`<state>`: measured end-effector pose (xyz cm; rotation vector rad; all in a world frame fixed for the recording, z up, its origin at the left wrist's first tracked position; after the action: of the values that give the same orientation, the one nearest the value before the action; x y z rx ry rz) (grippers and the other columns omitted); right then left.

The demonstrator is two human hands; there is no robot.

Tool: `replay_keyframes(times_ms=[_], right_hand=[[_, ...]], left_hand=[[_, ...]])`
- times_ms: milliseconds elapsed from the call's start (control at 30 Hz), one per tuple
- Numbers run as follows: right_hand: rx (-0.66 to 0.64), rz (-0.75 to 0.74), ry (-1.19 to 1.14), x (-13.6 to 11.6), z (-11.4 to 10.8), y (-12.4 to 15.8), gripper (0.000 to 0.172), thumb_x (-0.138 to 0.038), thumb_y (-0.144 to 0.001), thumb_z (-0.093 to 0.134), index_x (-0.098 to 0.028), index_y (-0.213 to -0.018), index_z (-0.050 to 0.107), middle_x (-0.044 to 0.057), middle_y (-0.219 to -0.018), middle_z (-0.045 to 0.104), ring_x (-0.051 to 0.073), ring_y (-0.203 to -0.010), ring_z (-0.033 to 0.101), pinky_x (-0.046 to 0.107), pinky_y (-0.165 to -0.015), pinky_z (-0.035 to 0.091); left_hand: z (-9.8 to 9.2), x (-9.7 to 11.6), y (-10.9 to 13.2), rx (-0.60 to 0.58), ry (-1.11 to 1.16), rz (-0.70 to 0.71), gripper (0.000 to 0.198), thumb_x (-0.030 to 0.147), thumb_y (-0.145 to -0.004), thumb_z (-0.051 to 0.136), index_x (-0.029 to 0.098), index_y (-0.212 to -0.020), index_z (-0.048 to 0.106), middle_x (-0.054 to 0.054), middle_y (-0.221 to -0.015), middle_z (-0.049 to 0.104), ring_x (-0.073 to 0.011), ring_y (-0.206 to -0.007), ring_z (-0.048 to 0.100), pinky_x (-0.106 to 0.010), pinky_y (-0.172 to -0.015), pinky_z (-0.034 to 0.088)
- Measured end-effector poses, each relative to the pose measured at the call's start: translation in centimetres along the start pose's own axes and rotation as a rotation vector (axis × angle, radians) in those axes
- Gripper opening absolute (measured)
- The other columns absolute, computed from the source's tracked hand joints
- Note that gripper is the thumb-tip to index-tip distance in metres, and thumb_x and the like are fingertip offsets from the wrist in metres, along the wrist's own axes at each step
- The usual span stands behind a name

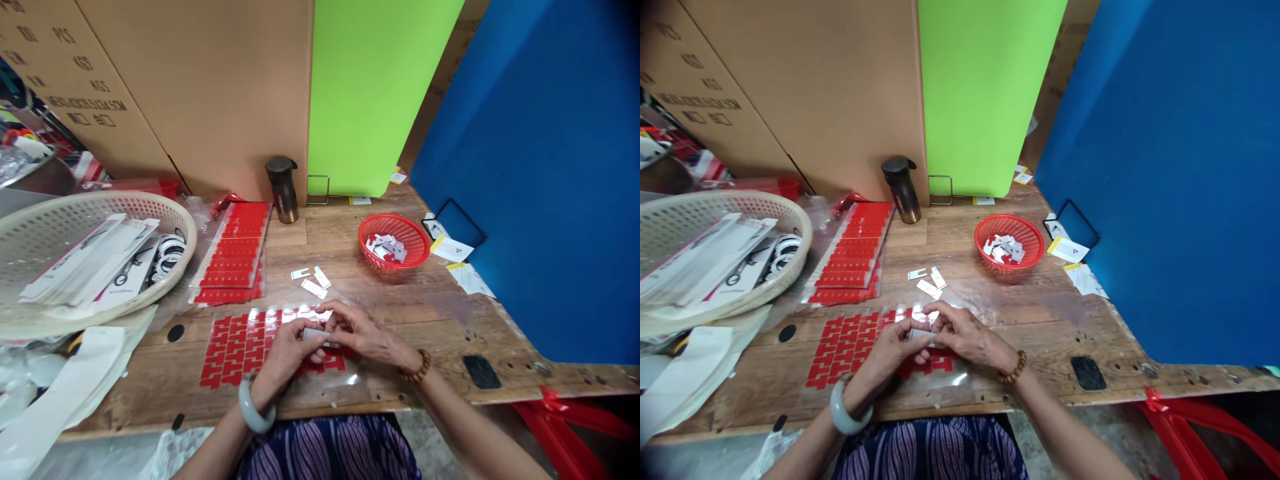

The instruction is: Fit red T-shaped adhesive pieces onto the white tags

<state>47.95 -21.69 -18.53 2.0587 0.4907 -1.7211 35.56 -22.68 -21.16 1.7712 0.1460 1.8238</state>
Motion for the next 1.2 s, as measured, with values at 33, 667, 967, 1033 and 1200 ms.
replay_keyframes(times_ms=[33,667,967,1033,1200], right_hand=[[0.045,0.030,-0.024,0.5,-0.4,0.6,0.033,-0.029,-0.082,0.057,-0.023,-0.114,0.052,-0.003,-0.074,0.057,0.011,-0.062,0.052,0.021,-0.056,0.042],[0.574,0.095,0.560,3.1,-3.2,3.4,0.009,-0.015,-0.085,0.048,-0.019,-0.082,0.056,0.004,-0.083,0.056,0.018,-0.078,0.053,0.031,-0.073,0.042],[0.543,0.128,0.617,2.9,-3.3,3.1,0.011,-0.010,-0.082,0.048,-0.020,-0.078,0.052,0.001,-0.079,0.054,0.016,-0.072,0.052,0.029,-0.066,0.042],[0.593,0.081,0.616,2.4,-2.9,3.6,0.012,-0.012,-0.085,0.047,-0.020,-0.087,0.055,0.004,-0.086,0.054,0.018,-0.078,0.053,0.030,-0.071,0.043],[0.681,0.011,0.573,1.8,-1.9,4.4,0.023,-0.015,-0.091,0.038,-0.022,-0.096,0.059,0.006,-0.088,0.054,0.019,-0.081,0.053,0.032,-0.075,0.046]], left_hand=[[0.4,-0.5,0.1,-0.018,0.024,-0.047,0.024,0.028,-0.072,0.069,0.011,-0.084,0.058,-0.002,-0.056,0.065,-0.0113,-0.047,0.060,-0.021,-0.050,0.049],[2.6,0.8,-4.7,0.157,0.287,0.074,0.016,0.010,-0.075,0.065,0.011,-0.088,0.057,-0.007,-0.073,0.071,-0.0143,-0.067,0.070,-0.020,-0.062,0.055],[3.0,0.2,-6.2,0.176,0.253,0.104,0.017,0.009,-0.073,0.064,0.011,-0.088,0.058,-0.007,-0.080,0.070,-0.0165,-0.070,0.070,-0.025,-0.065,0.056],[3.0,0.0,-6.1,0.183,0.262,0.102,0.017,0.009,-0.074,0.063,0.012,-0.090,0.057,-0.006,-0.078,0.070,-0.0166,-0.071,0.070,-0.025,-0.066,0.056],[3.0,0.0,-6.0,0.190,0.263,0.100,0.019,0.012,-0.074,0.065,0.013,-0.091,0.056,-0.006,-0.077,0.070,-0.0173,-0.073,0.071,-0.026,-0.068,0.056]])
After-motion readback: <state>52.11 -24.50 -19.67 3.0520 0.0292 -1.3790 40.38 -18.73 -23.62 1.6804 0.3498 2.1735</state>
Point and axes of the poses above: each hand's wrist, its own y-axis away from the middle knuckle, its own z-axis out of the palm, x = y × z, the point moved 7 cm from there along -y, towards the middle knuckle
